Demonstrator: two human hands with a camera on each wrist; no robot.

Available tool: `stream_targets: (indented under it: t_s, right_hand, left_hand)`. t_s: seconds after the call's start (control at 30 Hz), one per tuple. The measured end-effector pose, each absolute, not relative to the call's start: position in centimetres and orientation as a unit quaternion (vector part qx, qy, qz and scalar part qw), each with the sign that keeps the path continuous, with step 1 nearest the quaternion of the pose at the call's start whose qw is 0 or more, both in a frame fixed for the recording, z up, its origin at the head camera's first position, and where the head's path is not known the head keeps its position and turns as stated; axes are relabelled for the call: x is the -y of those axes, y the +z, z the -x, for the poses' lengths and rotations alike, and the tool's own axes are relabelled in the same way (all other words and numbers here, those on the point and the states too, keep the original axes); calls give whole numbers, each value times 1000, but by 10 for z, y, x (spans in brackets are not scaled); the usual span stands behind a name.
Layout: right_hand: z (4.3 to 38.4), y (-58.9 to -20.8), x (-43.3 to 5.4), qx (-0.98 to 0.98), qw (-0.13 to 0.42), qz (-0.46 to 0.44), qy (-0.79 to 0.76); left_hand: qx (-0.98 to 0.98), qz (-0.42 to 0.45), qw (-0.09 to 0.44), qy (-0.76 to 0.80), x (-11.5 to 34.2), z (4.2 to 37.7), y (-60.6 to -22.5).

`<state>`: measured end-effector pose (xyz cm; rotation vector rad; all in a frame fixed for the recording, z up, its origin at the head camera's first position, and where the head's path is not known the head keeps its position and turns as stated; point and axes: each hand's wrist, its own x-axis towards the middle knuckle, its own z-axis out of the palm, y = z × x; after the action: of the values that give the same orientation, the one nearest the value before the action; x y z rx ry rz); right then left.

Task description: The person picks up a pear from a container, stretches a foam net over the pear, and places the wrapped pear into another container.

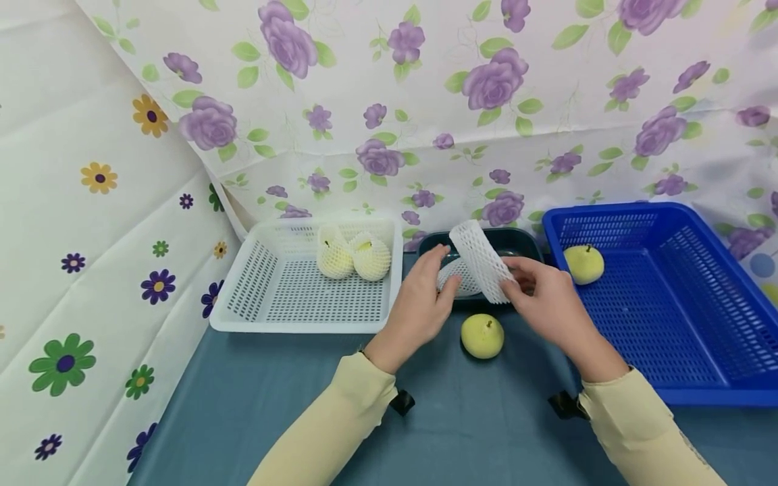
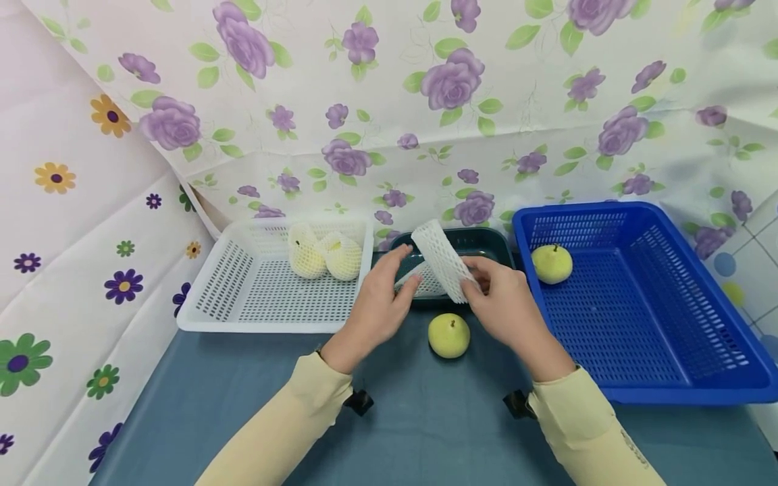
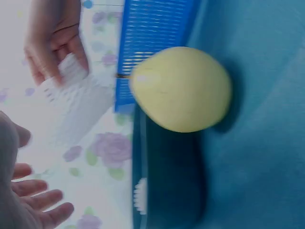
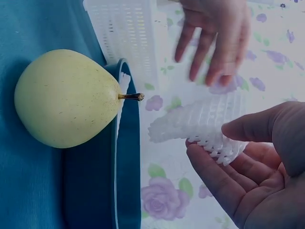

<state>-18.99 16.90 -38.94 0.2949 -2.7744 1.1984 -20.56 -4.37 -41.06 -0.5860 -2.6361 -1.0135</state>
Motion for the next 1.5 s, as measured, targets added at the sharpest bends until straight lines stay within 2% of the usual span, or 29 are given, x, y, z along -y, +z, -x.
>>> stream_targets:
  t_s: [0.17,0.37,0.53,0.67,0.9,1.07,1.17,1.3,1.4,1.5]
  right_hand:
    - [179,-389,-175,906,51,-126,401]
    - [175,-395,-173,898,51,-155,408]
    - [174,-397,-170,889,29,-171,425]
    - [175,-395,-170,877,34,-183,443]
    - [179,-390,-167,851,63,-164,496]
    - [181,-389,-160,819,37,-192,539]
    - [180,-388,-157,794,5,-223,565]
    - [179,-385,-156,759,-47,-239,603]
    - [179,-383,-156,745,-79,-240,617]
    - [181,-382,-156,740,-87,-232,626]
  left_hand:
    - [879,221,199,-372,45,204,-395]
    - [851,289,273,-342,47,204,-391]
    - [832,322,296,-341,47,205,-388]
    - [824,328,254,-385,53,203,-387]
    - [790,311,102,-519,60,195,-385]
    - [730,296,-28,-615,61,194,-377]
    - [698,296,-82,-647,60,191,-367]
    - [685,297,-112,-655,57,186,-360]
    - [684,293,-111,-659,54,185,-360]
    - [683,281,-97,-667,51,185,-361]
